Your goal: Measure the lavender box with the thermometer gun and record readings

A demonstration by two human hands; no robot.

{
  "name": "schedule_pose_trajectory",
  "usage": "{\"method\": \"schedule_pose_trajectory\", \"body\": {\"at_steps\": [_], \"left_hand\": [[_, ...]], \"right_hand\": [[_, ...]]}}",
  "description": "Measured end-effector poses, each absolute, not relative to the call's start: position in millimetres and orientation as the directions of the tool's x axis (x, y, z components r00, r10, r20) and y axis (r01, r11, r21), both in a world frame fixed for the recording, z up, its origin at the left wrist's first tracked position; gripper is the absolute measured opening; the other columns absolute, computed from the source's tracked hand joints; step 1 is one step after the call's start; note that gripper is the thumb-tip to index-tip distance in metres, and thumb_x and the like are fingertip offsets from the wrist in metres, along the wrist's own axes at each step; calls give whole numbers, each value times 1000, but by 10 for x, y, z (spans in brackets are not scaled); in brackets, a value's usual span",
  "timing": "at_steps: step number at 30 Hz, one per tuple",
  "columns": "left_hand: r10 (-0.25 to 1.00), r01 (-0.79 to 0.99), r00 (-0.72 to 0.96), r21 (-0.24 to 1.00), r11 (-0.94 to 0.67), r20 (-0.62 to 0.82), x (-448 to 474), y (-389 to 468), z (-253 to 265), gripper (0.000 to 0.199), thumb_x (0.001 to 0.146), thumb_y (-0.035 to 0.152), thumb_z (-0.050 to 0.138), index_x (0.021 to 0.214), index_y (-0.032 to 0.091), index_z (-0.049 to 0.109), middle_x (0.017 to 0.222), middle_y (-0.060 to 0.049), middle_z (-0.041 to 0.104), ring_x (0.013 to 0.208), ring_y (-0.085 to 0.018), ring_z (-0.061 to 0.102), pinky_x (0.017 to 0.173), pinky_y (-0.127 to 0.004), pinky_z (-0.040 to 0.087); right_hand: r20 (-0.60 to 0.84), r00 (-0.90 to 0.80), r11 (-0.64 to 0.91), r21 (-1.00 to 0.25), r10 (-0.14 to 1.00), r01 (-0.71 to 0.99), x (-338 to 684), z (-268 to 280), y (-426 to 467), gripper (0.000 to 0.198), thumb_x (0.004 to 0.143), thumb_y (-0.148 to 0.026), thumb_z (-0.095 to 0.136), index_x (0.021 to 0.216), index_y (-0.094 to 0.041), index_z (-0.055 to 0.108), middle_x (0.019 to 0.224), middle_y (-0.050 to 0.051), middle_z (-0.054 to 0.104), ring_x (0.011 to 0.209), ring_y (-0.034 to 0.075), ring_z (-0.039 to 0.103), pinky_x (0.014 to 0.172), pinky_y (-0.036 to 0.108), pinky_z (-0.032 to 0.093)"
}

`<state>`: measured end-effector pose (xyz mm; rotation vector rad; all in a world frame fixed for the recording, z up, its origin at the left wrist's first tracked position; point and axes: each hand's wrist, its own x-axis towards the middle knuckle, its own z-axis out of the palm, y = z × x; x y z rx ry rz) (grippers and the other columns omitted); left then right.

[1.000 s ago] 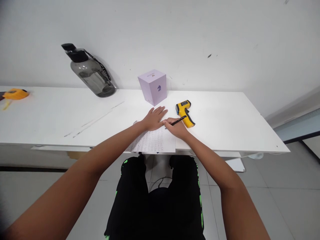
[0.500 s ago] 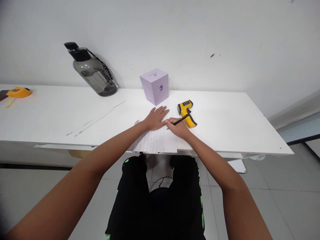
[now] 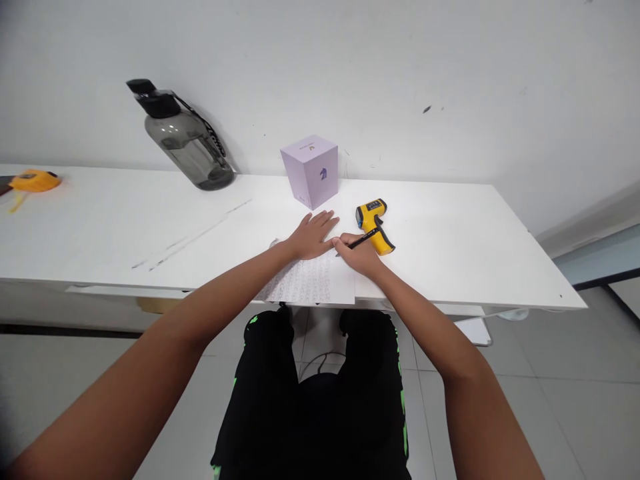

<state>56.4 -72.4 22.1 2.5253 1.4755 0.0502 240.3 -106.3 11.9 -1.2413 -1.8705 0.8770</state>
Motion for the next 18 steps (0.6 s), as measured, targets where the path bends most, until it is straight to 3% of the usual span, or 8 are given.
{"method": "schedule_pose_trajectory", "body": {"at_steps": [8,18], "left_hand": [[862,855,502,191,-483,-66,554,-715,201,74,101,58,25,162,17,27,173,-12,16,161,-29,12,130,-52,9],[864,853,499,208,-478,-63,563,-730,223,75,101,60,23,162,16,27,173,-12,16,161,-29,12,130,-53,9]], "right_hand": [[180,-296,301,-847,938,438,2406,125,-1062,41,86,-52,54,58,-22,49,57,-1,53,60,14,51,60,29,40],[201,-254,302,-831,946,467,2389,124,-1066,43,86,-50,50,56,-24,33,54,-3,42,58,15,44,58,30,35]]}}
